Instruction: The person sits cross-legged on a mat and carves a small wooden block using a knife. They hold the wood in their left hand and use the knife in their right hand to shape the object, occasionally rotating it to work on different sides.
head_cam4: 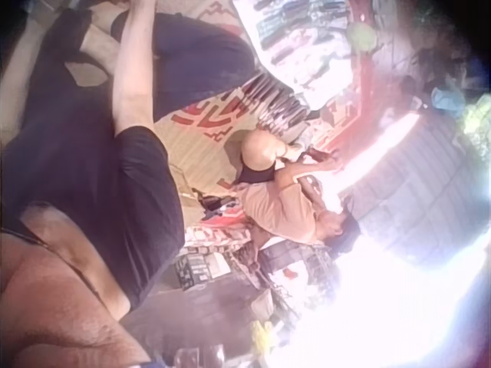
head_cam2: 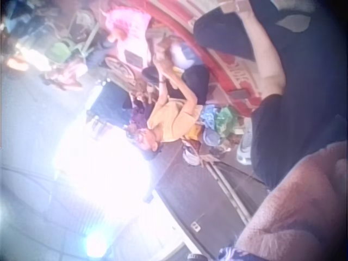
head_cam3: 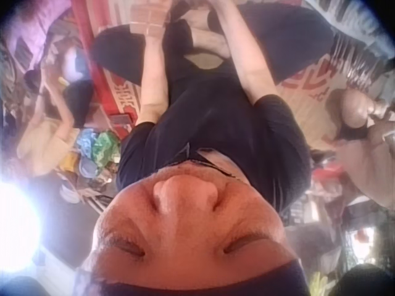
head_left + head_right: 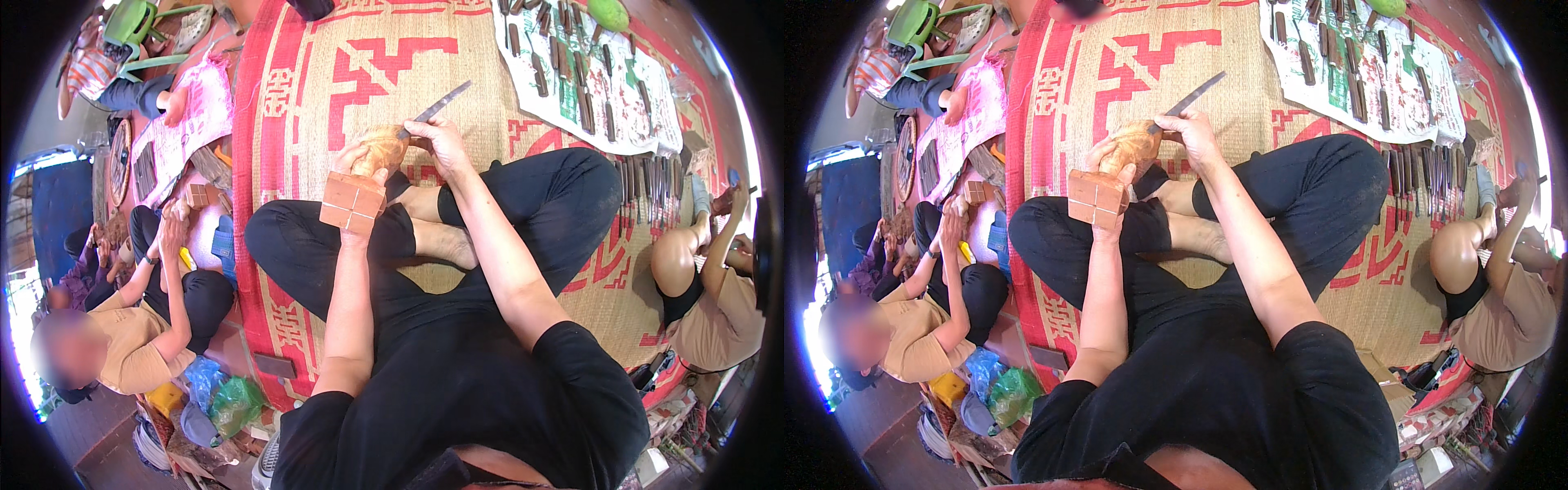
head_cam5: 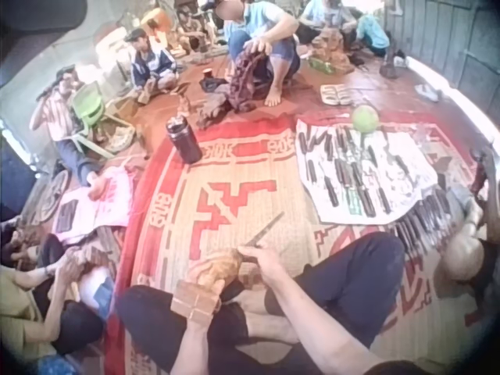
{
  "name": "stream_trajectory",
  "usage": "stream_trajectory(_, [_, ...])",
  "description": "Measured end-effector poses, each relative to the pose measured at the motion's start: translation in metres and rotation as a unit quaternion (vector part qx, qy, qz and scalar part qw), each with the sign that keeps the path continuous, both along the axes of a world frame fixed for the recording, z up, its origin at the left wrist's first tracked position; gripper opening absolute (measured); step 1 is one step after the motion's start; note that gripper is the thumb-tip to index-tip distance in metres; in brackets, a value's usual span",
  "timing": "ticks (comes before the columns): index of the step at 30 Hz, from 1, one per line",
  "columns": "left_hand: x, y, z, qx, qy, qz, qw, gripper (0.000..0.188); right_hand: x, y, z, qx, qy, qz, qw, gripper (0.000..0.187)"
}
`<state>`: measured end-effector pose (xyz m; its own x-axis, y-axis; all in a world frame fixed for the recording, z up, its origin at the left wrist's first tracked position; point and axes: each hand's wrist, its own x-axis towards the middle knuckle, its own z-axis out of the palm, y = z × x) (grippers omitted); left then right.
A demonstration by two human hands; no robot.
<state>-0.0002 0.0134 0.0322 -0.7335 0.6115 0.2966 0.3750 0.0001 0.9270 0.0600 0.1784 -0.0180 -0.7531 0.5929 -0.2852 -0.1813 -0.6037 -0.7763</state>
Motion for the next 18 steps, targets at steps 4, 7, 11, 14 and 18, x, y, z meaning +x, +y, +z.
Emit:
stream_trajectory(4, [0.002,0.002,0.008,-0.03,0.017,-0.008,0.999,0.043,0.003,0.008,-0.008,0.036,-0.048,-0.105,0.993,0.01])
stream_trajectory(7, [-0.001,-0.002,-0.003,-0.02,0.018,-0.001,1.0,0.043,0.003,0.012,-0.007,0.02,-0.035,-0.171,0.984,0.01])
stream_trajectory(11, [-0.004,-0.003,-0.011,0.001,0.013,0.002,1.0,0.044,0.007,0.001,-0.001,0.021,-0.019,-0.067,0.997,0.015])
stream_trajectory(14, [-0.001,-0.002,-0.01,0.018,-0.049,-0.004,0.999,0.045,0.004,-0.005,-0.003,0.035,-0.024,-0.037,0.998,0.016])
stream_trajectory(18, [0.002,0.001,-0.002,0.007,-0.005,0.0,1.0,0.046,0.004,-0.003,-0.003,0.055,-0.016,-0.063,0.996,0.013])
